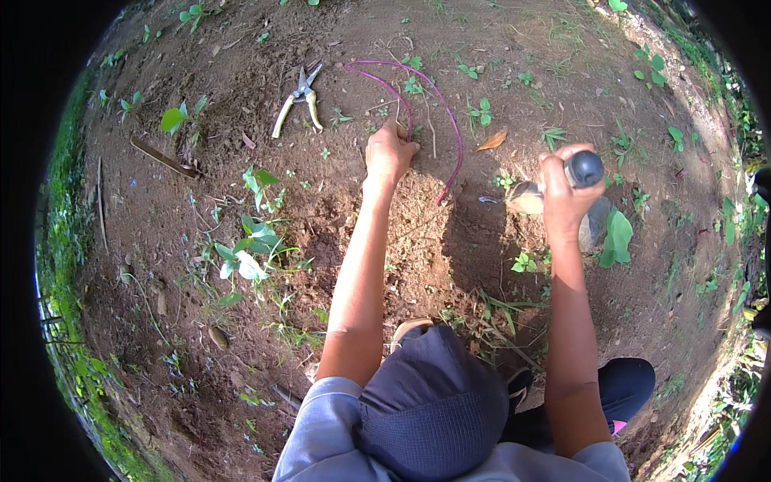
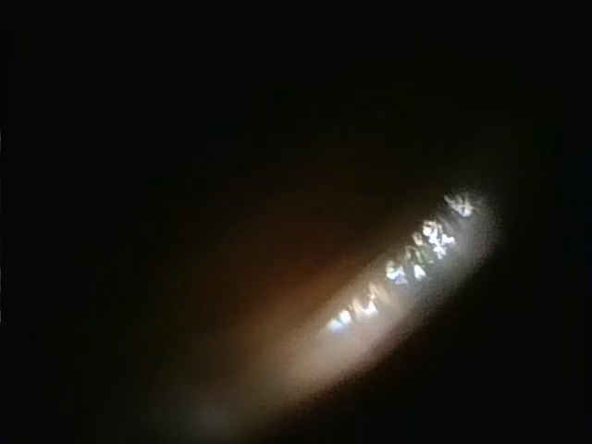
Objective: The person digs small holes in the soil using a hand trowel, places purple plant stems into the holes, and covers them with soil. The person uses pruning shears to cut the stems and a trowel to dig and cover the planting area.
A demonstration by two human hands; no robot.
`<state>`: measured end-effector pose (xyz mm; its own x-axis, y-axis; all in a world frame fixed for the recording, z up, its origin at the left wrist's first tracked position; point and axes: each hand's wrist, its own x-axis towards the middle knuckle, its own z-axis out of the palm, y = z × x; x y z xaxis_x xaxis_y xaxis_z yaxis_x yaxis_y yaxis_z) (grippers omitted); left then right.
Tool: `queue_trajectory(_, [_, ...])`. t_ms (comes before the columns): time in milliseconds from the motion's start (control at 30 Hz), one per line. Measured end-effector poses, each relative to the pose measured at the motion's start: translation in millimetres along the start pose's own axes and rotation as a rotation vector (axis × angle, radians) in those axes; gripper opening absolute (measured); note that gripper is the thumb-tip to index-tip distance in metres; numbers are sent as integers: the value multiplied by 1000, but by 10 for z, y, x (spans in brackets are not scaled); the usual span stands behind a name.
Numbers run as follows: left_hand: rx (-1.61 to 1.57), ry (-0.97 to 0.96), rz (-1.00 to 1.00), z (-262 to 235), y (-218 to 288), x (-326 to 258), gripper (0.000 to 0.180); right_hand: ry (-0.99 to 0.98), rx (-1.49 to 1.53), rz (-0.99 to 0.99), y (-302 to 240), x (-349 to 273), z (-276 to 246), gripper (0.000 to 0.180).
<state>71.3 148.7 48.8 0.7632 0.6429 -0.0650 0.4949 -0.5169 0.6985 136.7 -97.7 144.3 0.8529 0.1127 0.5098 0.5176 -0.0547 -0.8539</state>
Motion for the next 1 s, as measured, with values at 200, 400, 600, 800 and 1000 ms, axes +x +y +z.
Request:
queue_trajectory(200, [-140,5,-79,-263,-156,-285,21,-203,-678,109,780,665,185,27])
queue_trajectory(400, [-31,439,-17,-562,-361,-135,20,-323,-974,58,1106,719,132,59])
queue_trajectory(600, [286,506,-212,-870,-657,615,42,-381,-712,-290,679,247,260,44])
queue_trajectory(800, [210,360,-204,-1068,-639,627,25,-454,-455,-216,159,-312,389,38])
queue_trajectory(1000, [-789,78,17,-867,18,-660,15,-379,304,561,-106,-528,535,61])
